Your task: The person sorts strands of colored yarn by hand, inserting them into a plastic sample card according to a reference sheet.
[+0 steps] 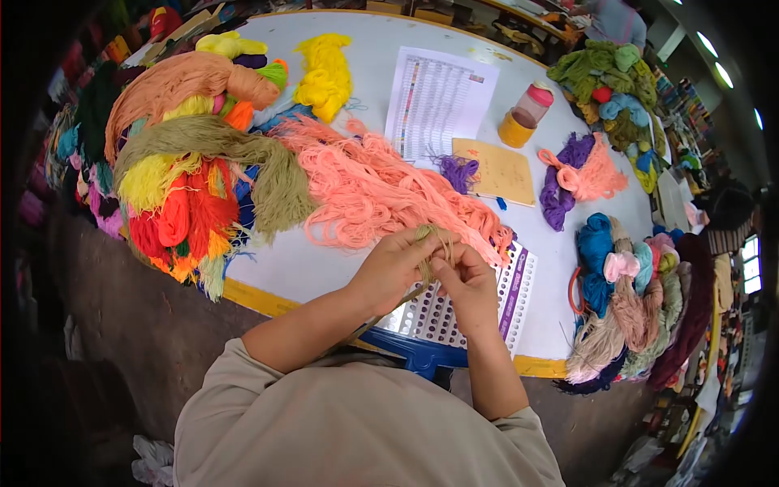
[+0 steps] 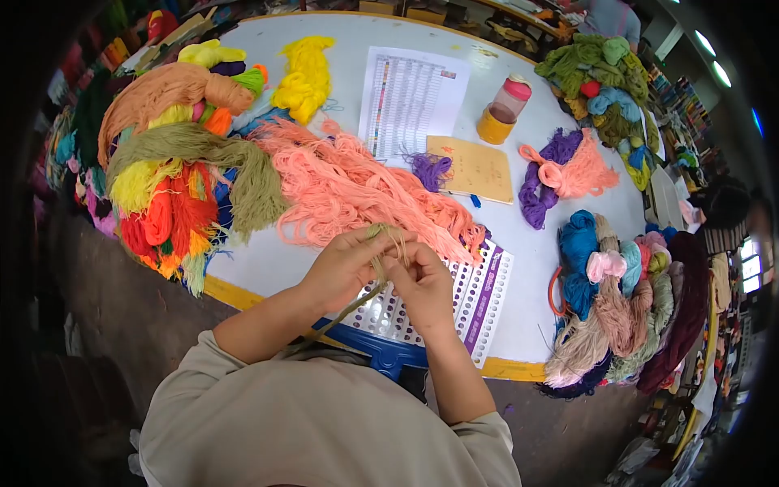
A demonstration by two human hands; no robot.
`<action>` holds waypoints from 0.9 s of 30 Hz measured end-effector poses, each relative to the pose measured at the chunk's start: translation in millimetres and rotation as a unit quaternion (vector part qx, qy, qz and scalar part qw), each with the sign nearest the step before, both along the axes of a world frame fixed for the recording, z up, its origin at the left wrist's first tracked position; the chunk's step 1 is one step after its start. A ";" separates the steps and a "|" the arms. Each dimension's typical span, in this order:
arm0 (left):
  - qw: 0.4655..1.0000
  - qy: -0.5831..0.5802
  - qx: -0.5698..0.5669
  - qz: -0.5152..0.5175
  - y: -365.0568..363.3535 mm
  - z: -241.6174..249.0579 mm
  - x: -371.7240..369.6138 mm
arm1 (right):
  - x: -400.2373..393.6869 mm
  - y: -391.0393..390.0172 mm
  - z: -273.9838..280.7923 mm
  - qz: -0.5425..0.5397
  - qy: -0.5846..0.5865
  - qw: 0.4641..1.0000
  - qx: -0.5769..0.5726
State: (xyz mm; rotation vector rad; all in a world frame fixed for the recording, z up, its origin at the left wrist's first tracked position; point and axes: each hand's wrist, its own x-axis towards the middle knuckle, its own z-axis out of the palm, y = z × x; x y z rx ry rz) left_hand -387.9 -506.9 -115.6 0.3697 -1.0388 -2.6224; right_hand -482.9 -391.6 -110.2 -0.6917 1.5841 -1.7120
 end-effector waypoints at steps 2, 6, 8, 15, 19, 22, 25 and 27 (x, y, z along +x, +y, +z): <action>0.999 -0.017 -0.026 0.010 2.8 0.6 -0.5 | -1.6 1.1 -4.2 0.015 0.057 0.998 0.016; 1.000 -0.017 -0.008 0.015 2.5 3.6 1.5 | -1.5 0.6 -0.2 0.013 0.027 1.000 0.003; 0.999 0.000 0.020 0.030 2.1 4.3 1.5 | -1.0 -0.3 1.3 0.003 -0.020 1.000 -0.011; 0.989 0.006 -0.135 0.056 3.1 -2.3 1.1 | -3.3 -0.9 -2.7 0.028 -0.114 0.991 -0.064; 0.990 -0.023 -0.134 0.046 -5.9 -9.0 0.6 | -11.9 2.3 7.3 0.088 -0.313 0.936 -0.134; 0.987 -0.047 -0.112 0.106 -20.1 1.5 1.9 | -12.1 6.5 9.6 0.184 -0.267 0.945 -0.030; 0.998 -0.021 0.002 -0.055 -67.1 3.9 44.0 | -35.8 13.5 8.6 -0.019 -0.048 0.995 -0.088; 0.991 -0.027 0.128 -0.038 -95.9 6.2 79.1 | -73.2 19.8 5.0 -0.172 0.037 0.969 -0.173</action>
